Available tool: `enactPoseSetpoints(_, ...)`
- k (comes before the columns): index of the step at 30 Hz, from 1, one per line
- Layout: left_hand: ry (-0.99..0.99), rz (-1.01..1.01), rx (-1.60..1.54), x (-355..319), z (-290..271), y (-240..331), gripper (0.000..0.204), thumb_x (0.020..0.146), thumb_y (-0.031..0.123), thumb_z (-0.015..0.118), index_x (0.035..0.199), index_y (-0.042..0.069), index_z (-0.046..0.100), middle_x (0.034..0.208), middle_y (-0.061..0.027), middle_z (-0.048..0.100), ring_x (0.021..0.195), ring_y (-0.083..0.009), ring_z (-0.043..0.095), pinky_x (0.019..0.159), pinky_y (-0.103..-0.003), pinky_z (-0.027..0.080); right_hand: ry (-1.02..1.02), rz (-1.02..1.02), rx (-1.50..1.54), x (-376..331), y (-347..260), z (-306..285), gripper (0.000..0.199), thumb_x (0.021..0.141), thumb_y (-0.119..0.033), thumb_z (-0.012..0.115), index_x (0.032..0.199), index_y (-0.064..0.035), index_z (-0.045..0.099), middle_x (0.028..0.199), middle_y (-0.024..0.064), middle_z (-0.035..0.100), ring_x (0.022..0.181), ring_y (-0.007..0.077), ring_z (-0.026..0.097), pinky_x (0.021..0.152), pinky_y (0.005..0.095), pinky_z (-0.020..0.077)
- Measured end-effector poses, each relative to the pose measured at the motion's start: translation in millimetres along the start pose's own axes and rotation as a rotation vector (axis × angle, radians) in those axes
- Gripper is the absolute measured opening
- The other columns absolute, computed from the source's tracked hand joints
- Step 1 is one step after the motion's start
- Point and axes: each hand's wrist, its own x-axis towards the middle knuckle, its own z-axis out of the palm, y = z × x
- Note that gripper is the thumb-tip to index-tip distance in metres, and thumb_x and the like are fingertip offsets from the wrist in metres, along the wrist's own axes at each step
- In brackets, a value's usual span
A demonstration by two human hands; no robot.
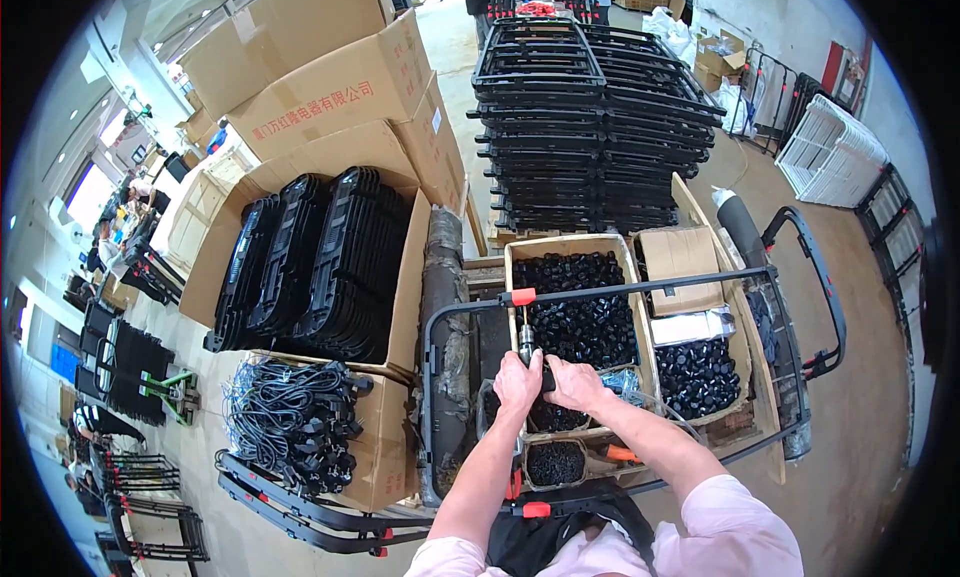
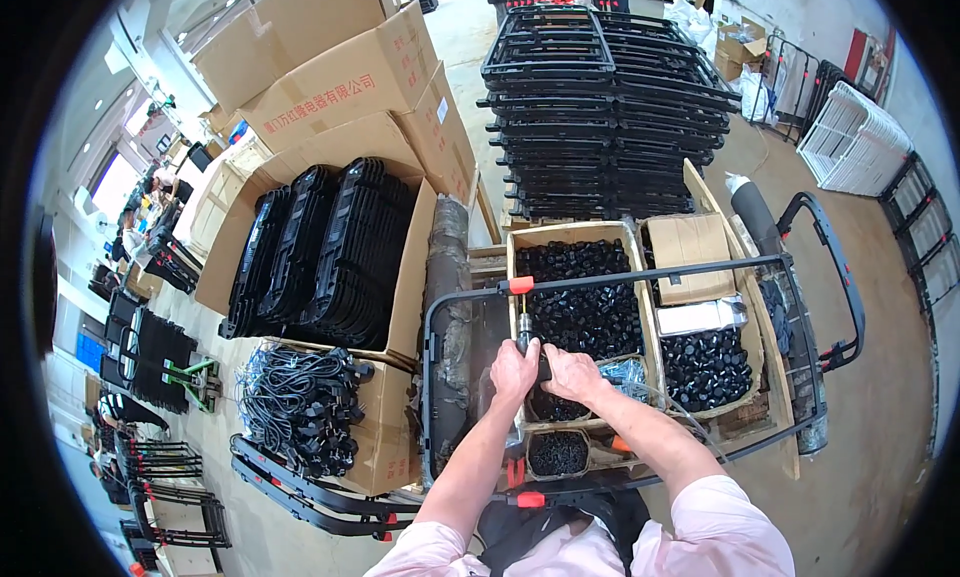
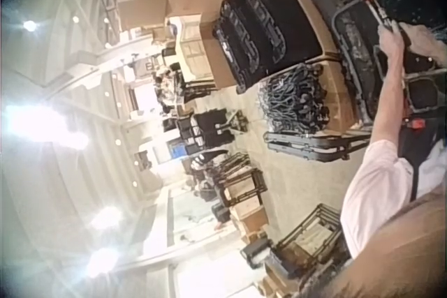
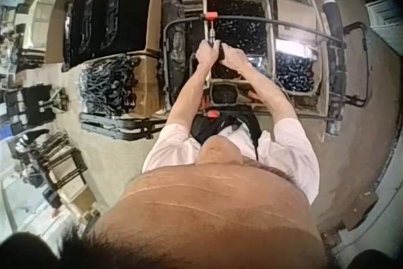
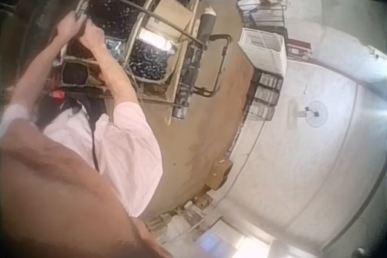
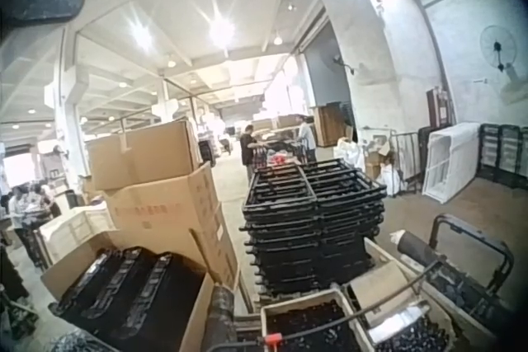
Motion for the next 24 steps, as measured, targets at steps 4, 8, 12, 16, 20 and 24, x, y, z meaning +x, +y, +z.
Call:
enactPoseSetpoints(4,-0.023,-0.002,0.009,4,4,2,0.06,0.095,0.055,0.067,0.11,-0.003,0.064,0.113,-0.0301,0.072,0.106,-0.0493,0.07,0.093,-0.057,0.054,0.031,-0.009,0.023,3,7,1,0.07,0.074,-0.029,0.082,0.13,-0.0018,0.051,0.112,0.0263,0.073,0.1,0.0444,0.072,0.086,0.0535,0.0595)
enactPoseSetpoints(8,-0.038,-0.006,0.032,12,4,2,0.061,0.094,0.055,0.068,0.113,-0.003,0.063,0.115,-0.03,0.071,0.108,-0.0487,0.069,0.094,-0.056,0.054,0.011,0.011,0.017,7,9,0,0.074,0.075,-0.031,0.082,0.134,-0.0023,0.049,0.114,0.0257,0.073,0.103,0.044,0.072,0.089,0.0517,0.0594)
enactPoseSetpoints(12,-0.059,-0.015,0.046,17,4,6,0.062,0.093,0.055,0.07,0.115,-0.003,0.062,0.116,-0.0295,0.071,0.109,-0.0481,0.07,0.094,-0.055,0.055,0.015,0.008,0.033,10,13,3,0.082,0.076,-0.032,0.082,0.142,-0.0024,0.045,0.118,0.0258,0.073,0.105,0.0445,0.072,0.092,0.051,0.0588)
enactPoseSetpoints(16,-0.057,-0.011,0.054,20,5,8,0.062,0.093,0.054,0.07,0.115,-0.002,0.06,0.114,-0.029,0.071,0.108,-0.0473,0.07,0.094,-0.055,0.055,0.041,-0.025,0.071,13,18,6,0.084,0.075,-0.03,0.084,0.144,-0.0023,0.045,0.119,0.026,0.072,0.106,0.0444,0.072,0.093,0.0511,0.0584)
enactPoseSetpoints(20,-0.053,-0.016,0.049,23,7,10,0.062,0.093,0.054,0.07,0.115,-0.002,0.06,0.113,-0.0293,0.071,0.108,-0.0473,0.07,0.094,-0.055,0.055,0.067,-0.037,0.063,17,24,9,0.085,0.074,-0.029,0.085,0.144,-0.0024,0.045,0.119,0.026,0.072,0.106,0.0442,0.072,0.093,0.0506,0.0586)
enactPoseSetpoints(24,-0.062,-0.018,0.042,28,7,10,0.062,0.092,0.054,0.07,0.116,-0.002,0.06,0.115,-0.0293,0.071,0.109,-0.0472,0.07,0.095,-0.055,0.055,0.045,-0.011,0.074,20,21,4,0.086,0.074,-0.029,0.085,0.146,-0.0034,0.044,0.119,0.026,0.072,0.106,0.0441,0.072,0.093,0.0508,0.0585)
